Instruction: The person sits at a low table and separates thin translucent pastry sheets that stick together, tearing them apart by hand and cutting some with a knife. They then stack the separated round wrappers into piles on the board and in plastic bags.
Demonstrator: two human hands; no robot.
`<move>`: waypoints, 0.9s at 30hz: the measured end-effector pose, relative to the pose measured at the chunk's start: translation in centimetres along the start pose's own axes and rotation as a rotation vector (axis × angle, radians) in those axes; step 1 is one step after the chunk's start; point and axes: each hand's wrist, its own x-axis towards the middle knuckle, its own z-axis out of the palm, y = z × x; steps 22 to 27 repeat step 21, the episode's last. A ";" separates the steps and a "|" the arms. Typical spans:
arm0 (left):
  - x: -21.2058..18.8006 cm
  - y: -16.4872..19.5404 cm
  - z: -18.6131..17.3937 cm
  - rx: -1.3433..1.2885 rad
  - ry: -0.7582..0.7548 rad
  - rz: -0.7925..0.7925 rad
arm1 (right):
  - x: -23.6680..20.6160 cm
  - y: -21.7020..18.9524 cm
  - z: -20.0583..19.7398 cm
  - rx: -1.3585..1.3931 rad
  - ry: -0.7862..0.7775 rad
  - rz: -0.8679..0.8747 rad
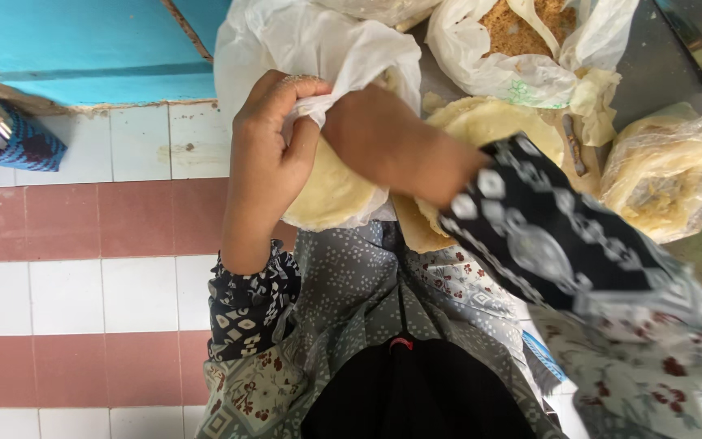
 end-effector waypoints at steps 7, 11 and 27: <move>-0.9 -2.1 6.3 0.347 -0.174 -0.032 | -16.9 1.4 -2.6 0.293 0.451 0.028; 0.3 -3.5 9.5 0.418 -0.197 0.063 | -18.8 1.1 -0.5 0.405 0.407 0.124; 0.9 0.4 7.9 0.630 -0.190 -0.237 | -19.1 1.8 2.7 0.787 0.496 0.215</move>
